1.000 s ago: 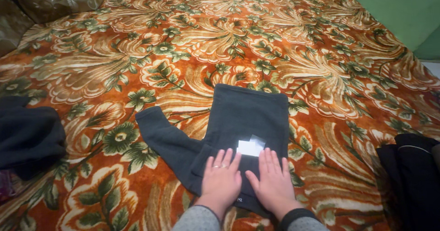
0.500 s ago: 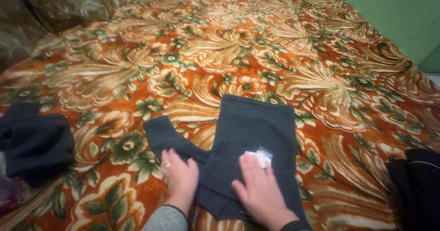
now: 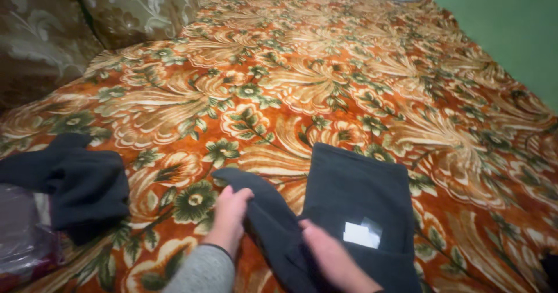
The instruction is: The person folds several garments on a bed, including a beige top, a dark green long-sleeved shirt, a black long-sleeved shirt, and dark pants. Each item is smoothed, folded into a compact rectangle, and placed in a growing stack on the right side of the bed.
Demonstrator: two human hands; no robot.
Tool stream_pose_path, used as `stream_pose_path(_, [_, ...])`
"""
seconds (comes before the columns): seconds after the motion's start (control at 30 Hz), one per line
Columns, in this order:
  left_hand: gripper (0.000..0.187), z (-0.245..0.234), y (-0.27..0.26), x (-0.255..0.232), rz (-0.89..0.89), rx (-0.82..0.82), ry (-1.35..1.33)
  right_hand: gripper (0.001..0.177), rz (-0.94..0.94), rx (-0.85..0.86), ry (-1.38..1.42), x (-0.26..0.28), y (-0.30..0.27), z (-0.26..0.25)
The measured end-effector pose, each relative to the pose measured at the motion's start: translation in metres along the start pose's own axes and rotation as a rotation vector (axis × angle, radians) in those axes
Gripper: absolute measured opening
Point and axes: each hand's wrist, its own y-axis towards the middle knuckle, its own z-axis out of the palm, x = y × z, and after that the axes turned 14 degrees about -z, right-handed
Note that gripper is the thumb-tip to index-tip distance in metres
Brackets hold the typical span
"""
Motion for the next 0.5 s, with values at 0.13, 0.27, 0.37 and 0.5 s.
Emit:
stream_pose_path(0.13, [0.040, 0.024, -0.042, 0.020, 0.406, -0.066, 0.876, 0.058, 0.305, -0.366, 0.498, 0.008, 0.005, -0.039])
stream_pose_path(0.27, [0.081, 0.036, -0.090, 0.061, 0.943, 0.459, 1.517, 0.056, 0.427, -0.528, 0.742, 0.004, -0.004, -0.057])
stream_pose_path(0.37, [0.052, 0.073, -0.109, 0.095, 1.096, 0.397, 1.764, 0.063, 0.330, -0.647, 0.849, -0.014, -0.012, -0.068])
stream_pose_path(0.5, [0.062, 0.094, -0.124, 0.122, 0.967, 0.398, 1.848, 0.065, 0.476, -0.466, 0.435, -0.049, -0.052, -0.105])
